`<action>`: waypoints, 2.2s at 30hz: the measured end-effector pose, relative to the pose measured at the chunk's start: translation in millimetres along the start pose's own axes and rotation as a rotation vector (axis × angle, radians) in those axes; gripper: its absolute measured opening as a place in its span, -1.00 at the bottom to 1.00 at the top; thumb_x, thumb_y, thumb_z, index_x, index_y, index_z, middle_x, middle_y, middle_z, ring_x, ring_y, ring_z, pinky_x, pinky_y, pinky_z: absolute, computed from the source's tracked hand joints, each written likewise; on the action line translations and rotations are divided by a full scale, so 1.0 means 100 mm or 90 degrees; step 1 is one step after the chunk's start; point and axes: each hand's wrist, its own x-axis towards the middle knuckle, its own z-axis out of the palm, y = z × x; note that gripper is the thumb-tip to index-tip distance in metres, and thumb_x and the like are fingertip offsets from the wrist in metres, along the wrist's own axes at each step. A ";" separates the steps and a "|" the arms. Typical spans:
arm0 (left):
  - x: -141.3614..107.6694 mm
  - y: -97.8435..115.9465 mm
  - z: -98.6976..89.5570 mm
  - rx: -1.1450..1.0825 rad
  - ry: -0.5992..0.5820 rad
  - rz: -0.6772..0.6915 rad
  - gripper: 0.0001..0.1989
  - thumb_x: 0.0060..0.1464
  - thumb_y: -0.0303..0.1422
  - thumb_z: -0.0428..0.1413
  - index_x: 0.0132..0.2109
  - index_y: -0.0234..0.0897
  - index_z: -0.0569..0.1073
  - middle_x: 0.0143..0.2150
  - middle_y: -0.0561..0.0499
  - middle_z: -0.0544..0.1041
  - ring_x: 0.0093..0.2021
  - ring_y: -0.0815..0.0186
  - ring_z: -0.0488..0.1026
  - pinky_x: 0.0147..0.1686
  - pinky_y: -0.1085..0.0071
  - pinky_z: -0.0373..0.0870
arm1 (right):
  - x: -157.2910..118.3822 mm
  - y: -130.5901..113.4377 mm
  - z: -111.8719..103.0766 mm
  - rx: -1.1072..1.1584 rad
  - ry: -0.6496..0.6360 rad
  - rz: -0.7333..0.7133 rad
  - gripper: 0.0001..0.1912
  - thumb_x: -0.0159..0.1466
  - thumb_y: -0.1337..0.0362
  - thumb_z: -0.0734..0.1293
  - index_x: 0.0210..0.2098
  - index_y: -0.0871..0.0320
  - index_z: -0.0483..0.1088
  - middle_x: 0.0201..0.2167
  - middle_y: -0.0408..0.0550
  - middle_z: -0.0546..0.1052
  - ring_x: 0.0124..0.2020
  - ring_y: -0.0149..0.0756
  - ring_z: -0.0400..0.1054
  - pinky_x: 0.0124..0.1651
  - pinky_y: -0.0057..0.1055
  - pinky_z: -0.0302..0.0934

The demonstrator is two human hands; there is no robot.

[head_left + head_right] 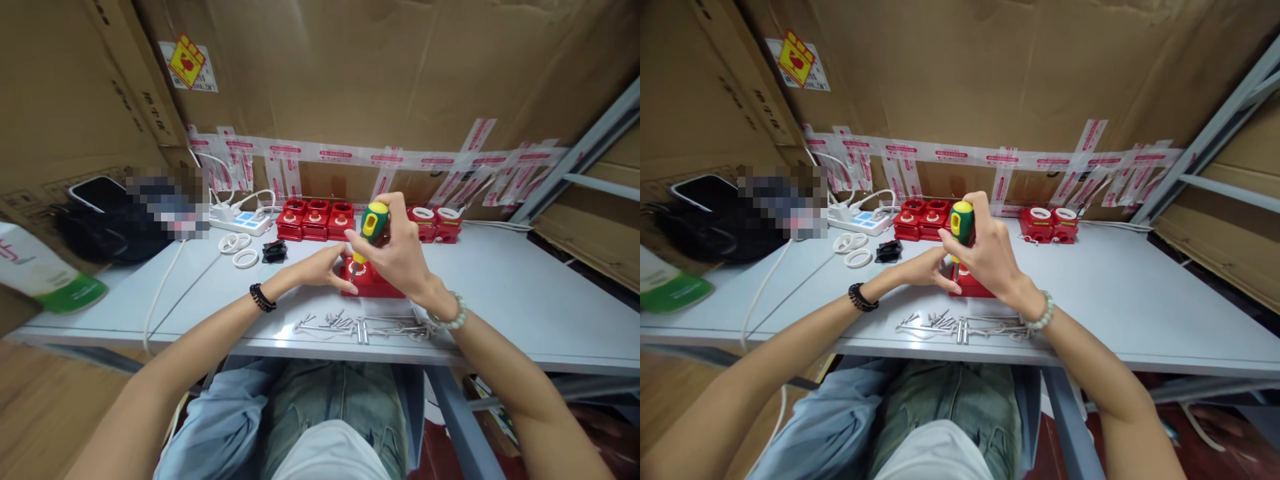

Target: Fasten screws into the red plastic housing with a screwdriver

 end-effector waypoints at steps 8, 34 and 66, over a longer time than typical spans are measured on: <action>-0.01 0.02 -0.01 -0.029 0.006 0.019 -0.37 -0.20 -0.04 0.38 -0.09 -0.27 0.33 -0.10 -0.07 0.48 -0.15 0.19 0.41 -0.16 0.29 0.33 | 0.10 0.05 -0.41 0.176 -0.250 -0.020 -0.52 0.24 0.24 0.38 0.11 0.02 0.21 -0.15 -0.09 0.46 -0.19 -0.30 0.47 -0.12 -0.32 0.42; 0.00 -0.03 -0.01 0.012 -0.006 0.022 -0.28 -0.18 0.02 0.34 0.03 -0.28 0.33 -0.04 -0.12 0.49 -0.09 0.11 0.43 -0.08 0.21 0.35 | 0.05 -0.07 -0.26 0.209 -0.184 0.037 -0.62 0.21 0.17 0.41 -0.04 0.00 0.24 -0.29 -0.16 0.46 -0.32 -0.28 0.44 -0.22 -0.28 0.44; -0.26 0.18 -0.57 0.130 -0.156 -0.197 -0.33 -0.29 0.01 0.32 -0.10 -0.22 0.27 -0.03 -0.09 0.45 -0.11 0.13 0.42 -0.16 0.31 0.32 | -0.35 0.19 -0.93 -0.151 -0.429 -0.016 -0.93 0.19 0.31 0.40 -0.31 0.03 0.48 -0.48 -0.14 0.54 -0.50 -0.31 0.40 -0.42 -0.33 0.26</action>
